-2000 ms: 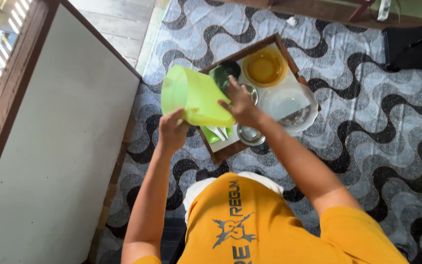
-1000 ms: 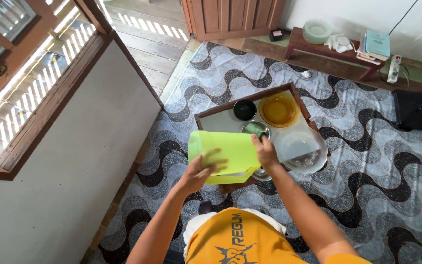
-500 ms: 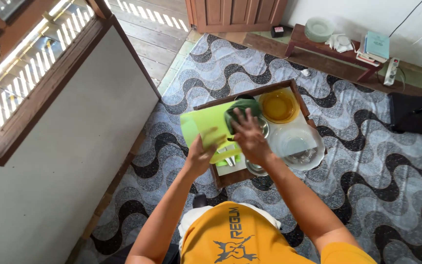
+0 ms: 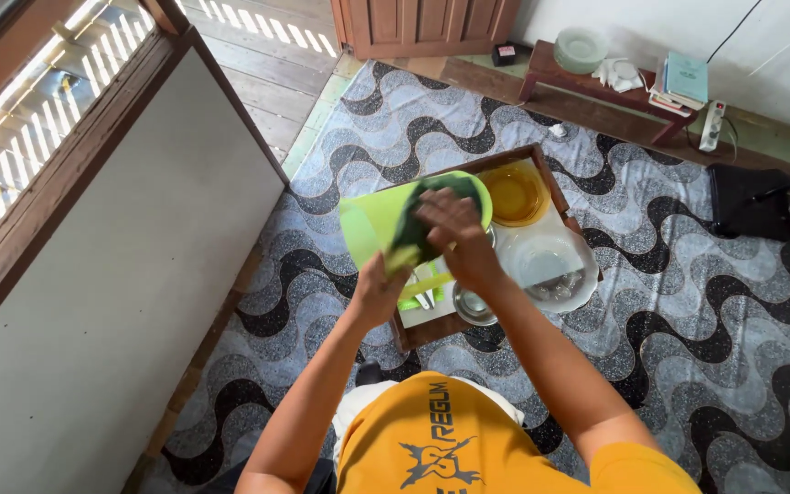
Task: Wiping a plastic pitcher and bowls with a cloth on a tray
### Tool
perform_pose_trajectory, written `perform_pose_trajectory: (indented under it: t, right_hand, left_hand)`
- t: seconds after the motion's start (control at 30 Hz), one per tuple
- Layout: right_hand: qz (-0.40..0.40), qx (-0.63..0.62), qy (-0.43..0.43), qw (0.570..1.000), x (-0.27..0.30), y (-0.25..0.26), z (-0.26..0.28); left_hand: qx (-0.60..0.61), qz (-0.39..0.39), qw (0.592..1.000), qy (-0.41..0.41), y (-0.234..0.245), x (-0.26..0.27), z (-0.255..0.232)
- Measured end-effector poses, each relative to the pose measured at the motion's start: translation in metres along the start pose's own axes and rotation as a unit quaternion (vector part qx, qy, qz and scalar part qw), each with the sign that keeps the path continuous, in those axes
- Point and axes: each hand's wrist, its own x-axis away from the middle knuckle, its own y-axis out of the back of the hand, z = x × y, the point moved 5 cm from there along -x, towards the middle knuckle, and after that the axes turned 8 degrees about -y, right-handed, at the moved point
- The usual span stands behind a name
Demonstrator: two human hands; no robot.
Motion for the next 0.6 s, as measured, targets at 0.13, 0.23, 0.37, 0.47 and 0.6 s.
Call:
perform_pose_trajectory:
  t: [0.13, 0.23, 0.37, 0.47, 0.6]
  right_hand:
    - [-0.11, -0.097, -0.105, 0.984, 0.002, 0.013, -0.001]
    - [-0.09, -0.09, -0.077, 0.989, -0.002, 0.013, 0.009]
    - [-0.14, 0.045, -0.116, 0.982, -0.014, 0.024, 0.015]
    - [-0.08, -0.042, 0.036, 0.995, -0.016, 0.027, 0.052]
    - [-0.053, -0.026, -0.028, 0.998, -0.025, 0.01, 0.006]
  left_hand:
    - [-0.111, 0.049, 0.992, -0.03, -0.007, -0.002, -0.015]
    - [-0.101, 0.069, 0.991, -0.051, -0.009, -0.005, -0.012]
    - [-0.126, 0.044, 0.983, -0.124, -0.009, -0.001, -0.032]
    - [-0.128, 0.087, 0.986, -0.066, -0.01, -0.004, 0.005]
    - [0.011, 0.084, 0.996, -0.033, -0.005, 0.006, 0.007]
